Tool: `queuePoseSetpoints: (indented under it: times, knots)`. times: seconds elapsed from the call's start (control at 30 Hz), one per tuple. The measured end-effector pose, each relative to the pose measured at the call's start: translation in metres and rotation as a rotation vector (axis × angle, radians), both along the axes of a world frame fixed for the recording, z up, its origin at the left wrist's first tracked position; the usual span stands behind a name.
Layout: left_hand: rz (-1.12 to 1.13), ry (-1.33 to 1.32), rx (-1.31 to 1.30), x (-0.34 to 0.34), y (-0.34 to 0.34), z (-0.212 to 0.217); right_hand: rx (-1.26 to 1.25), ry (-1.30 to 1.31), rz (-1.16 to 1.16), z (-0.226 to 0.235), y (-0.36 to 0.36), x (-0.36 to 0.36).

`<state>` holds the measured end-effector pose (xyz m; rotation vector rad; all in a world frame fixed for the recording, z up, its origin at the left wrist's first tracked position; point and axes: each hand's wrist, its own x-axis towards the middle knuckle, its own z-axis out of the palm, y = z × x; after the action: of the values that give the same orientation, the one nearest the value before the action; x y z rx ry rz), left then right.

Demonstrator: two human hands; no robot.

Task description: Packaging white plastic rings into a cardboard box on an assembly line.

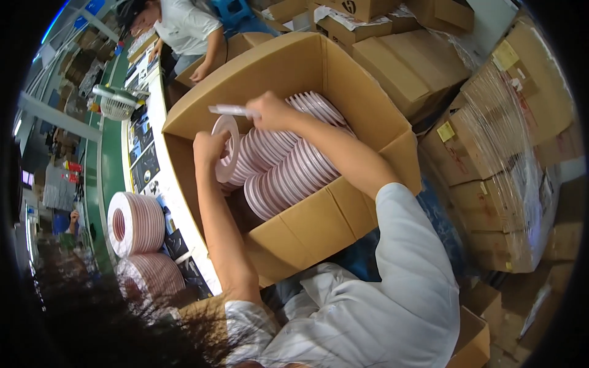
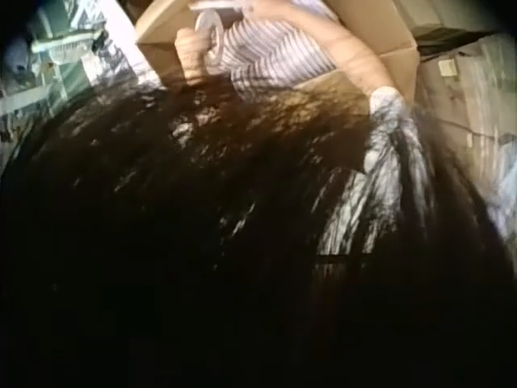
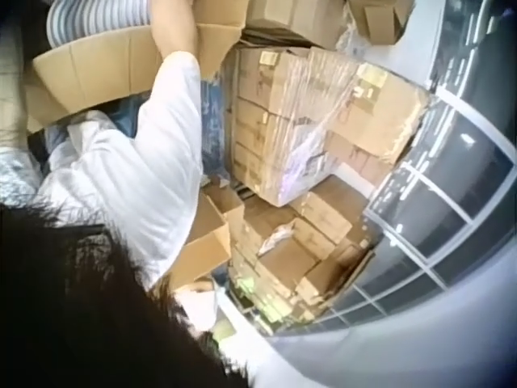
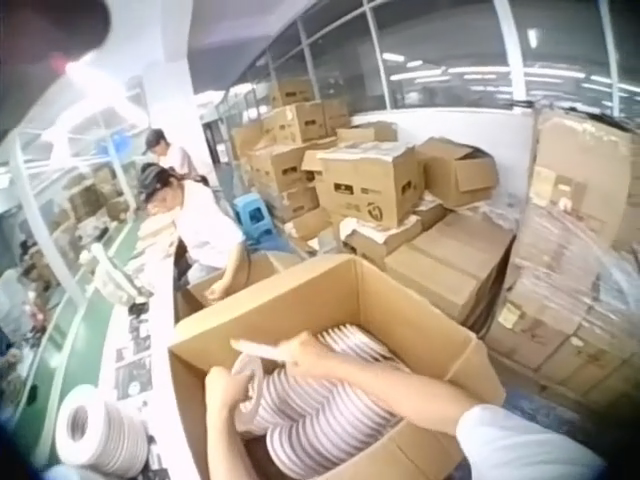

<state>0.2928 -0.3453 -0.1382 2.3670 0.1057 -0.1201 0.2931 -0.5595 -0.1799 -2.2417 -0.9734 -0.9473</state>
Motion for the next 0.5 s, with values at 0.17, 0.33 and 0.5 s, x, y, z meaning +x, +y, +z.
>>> queuePoseSetpoints:
  times: [0.17,0.33,0.5]
  knots:
    - [0.022,-0.088,-0.163,-0.005,0.013,-0.004,0.326,0.153,-0.08,0.021,0.002,-0.014]
    - [0.083,-0.01,-0.068,-0.008,0.043,-0.019,0.752,0.502,-0.258,0.038,0.006,-0.009]
    - [0.073,-0.023,-0.168,0.004,0.038,-0.036,0.385,0.354,0.199,-0.003,0.02,-0.001]
